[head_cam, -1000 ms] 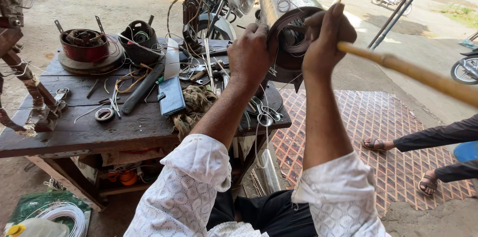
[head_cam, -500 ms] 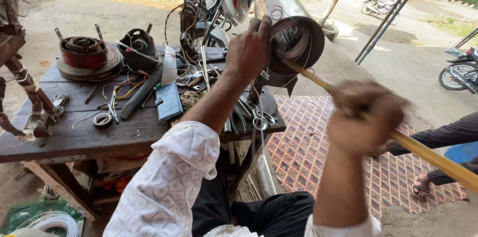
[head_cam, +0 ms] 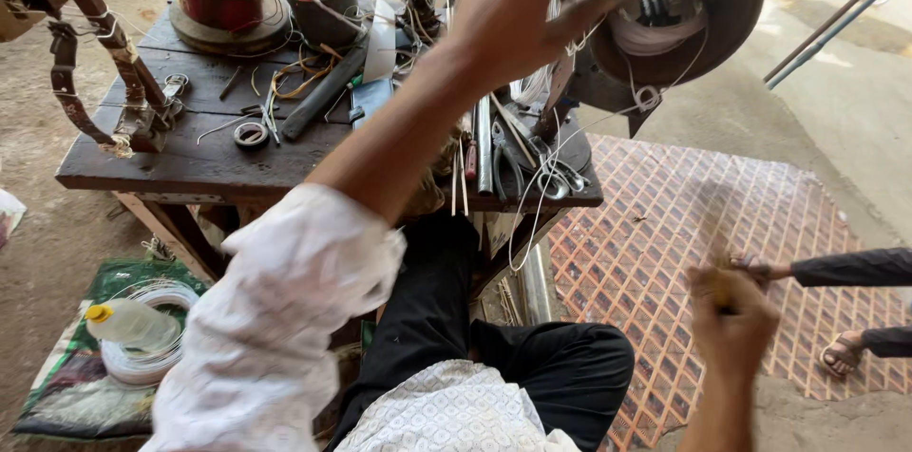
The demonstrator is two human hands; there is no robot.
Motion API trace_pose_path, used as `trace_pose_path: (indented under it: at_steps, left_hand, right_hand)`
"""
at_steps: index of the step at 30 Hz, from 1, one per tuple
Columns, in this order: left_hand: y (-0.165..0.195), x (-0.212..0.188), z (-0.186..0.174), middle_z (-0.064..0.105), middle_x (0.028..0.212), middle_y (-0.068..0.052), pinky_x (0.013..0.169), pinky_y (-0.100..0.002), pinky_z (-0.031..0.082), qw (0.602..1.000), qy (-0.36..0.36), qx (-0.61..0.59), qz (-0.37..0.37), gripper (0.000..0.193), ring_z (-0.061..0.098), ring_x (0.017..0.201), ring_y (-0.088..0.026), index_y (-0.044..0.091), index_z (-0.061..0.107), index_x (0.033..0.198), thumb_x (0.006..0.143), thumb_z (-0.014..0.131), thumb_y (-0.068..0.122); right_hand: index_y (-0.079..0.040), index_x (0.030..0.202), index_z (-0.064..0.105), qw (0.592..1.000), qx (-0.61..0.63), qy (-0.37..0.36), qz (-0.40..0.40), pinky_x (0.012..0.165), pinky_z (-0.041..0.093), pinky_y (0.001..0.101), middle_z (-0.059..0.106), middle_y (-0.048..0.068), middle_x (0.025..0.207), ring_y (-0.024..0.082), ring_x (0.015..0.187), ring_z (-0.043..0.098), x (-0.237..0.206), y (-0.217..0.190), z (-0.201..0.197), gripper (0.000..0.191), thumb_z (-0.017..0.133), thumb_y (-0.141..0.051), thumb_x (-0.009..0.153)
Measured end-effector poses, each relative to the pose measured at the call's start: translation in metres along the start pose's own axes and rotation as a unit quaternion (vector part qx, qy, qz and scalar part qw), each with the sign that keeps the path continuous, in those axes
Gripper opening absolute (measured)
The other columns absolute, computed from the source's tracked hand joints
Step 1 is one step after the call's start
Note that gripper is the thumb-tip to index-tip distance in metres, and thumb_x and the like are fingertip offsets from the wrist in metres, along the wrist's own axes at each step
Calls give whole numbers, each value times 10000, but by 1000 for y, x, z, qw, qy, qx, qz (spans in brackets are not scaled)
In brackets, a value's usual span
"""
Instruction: The person sits on the ground at a cluttered workbench and winds wire into a cylindrical metal housing, using a long bamboo stick to push and guide the wire coils inside while steadying the cylinder with the other hand. They repeatedly adjust the wire bundle inside the cylinder and finally set the assembly down on the bench.
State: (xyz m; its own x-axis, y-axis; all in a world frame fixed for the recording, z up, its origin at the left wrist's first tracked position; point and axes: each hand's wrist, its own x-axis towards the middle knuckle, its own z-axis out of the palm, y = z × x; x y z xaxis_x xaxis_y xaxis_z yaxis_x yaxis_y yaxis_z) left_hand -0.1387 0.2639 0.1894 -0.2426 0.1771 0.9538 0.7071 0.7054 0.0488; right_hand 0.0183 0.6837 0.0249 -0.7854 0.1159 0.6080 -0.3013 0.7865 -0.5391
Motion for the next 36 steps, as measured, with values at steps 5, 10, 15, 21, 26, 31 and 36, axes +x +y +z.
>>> trace_pose_path:
  at_steps: [5,10,15,21,26,31,36]
  left_hand:
    - [5,-128,-65,748,1047,-145,759,-404,627,934,-212,-15,-286,345,727,816,-241,69,754,1168,945,805,328]
    - [42,-200,-57,763,1081,-104,730,-305,649,876,-171,-139,-429,194,735,899,-186,88,786,1096,950,735,204]
    - [77,-227,-29,764,1018,-109,835,-381,588,868,-198,-172,-421,256,721,955,-228,79,788,1082,866,811,215]
    - [75,-227,-26,761,1034,-88,855,-388,585,872,-245,-146,-398,249,721,984,-235,98,787,1080,897,793,265]
    - [56,-218,-46,755,1055,-75,815,-366,604,881,-241,-86,-398,297,720,936,-205,103,764,1156,914,776,276]
    - [36,-163,-34,768,976,-89,711,-325,641,927,-157,-118,-320,410,753,773,-178,72,680,1304,958,737,283]
    - [26,-90,1,756,1053,-139,650,-375,656,973,-109,-71,-190,809,760,734,-198,97,277,1629,1049,761,388]
  right_hand:
    - [-65,965,778,981,-79,-169,58,566,478,396,640,128,643,231,559,617,-67,36,32,280,821,-305,828]
    - [-49,917,739,979,-40,-200,-21,639,499,446,659,150,745,316,662,638,-42,15,92,240,735,-287,936]
    - [-83,1036,786,964,-85,-195,-158,655,551,461,705,196,923,332,736,694,67,-49,188,243,750,-302,936]
    - [-84,1162,779,938,-80,-168,-292,873,533,482,734,167,1020,318,956,690,135,-103,251,347,804,-300,892]
    - [-92,1108,769,949,0,-191,-250,938,555,437,760,146,1121,295,1021,698,91,-65,234,265,781,-302,947]
    - [-114,1055,770,967,51,-233,-92,874,603,413,781,95,1076,221,943,744,37,-23,183,234,737,-317,944]
    - [-119,1074,786,963,92,-248,51,841,609,389,775,85,1081,193,986,729,2,-9,135,263,741,-325,918]
